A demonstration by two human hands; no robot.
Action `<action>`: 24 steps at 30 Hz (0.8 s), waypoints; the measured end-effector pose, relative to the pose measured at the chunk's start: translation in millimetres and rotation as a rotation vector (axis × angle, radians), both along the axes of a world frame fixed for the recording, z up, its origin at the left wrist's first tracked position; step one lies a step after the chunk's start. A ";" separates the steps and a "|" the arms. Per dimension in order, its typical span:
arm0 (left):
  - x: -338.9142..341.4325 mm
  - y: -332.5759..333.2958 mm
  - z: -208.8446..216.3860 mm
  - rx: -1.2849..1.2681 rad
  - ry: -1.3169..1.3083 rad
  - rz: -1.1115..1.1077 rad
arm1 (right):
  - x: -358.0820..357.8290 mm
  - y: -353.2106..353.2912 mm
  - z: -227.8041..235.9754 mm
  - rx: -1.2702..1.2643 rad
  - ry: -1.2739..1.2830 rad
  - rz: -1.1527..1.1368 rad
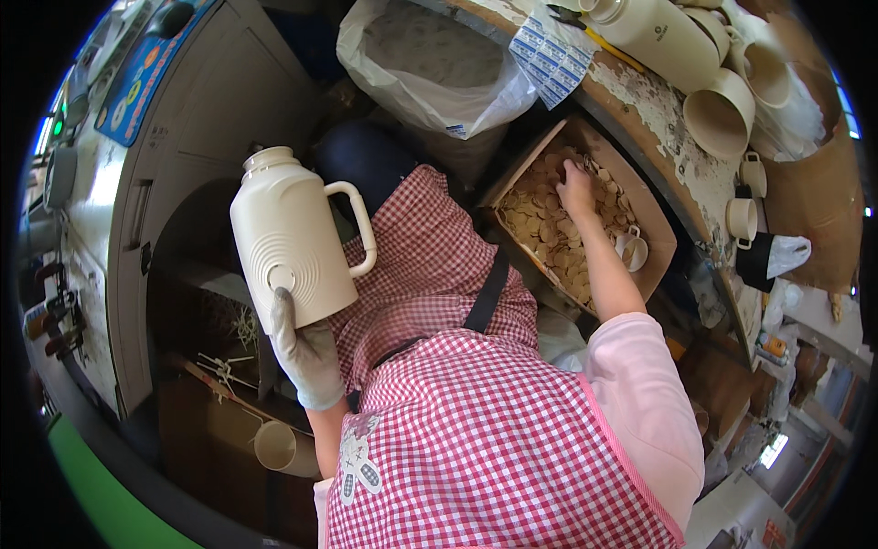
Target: The person assembles white ceramic pitchers by inserting a small wooden disc into the spout and attaching a handle. They handle each pitcher one at a time, inspect the interior, and place the finished units onto a conveyor belt.
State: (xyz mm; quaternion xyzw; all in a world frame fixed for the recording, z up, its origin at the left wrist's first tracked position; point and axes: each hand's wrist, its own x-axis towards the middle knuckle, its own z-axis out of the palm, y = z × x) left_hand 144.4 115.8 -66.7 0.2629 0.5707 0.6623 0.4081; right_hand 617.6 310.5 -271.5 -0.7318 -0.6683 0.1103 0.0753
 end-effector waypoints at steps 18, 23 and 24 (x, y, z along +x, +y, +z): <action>14.1 2.7 15.3 -0.057 -0.641 0.031 | -337.6 -64.0 244.6 -0.667 1.313 0.375; 9.7 -2.0 10.5 -0.025 -0.663 0.087 | -341.2 -62.7 244.1 -0.781 1.221 0.373; 8.1 -3.1 8.9 -0.025 -0.664 0.084 | -341.8 -61.8 243.3 -0.814 1.218 0.390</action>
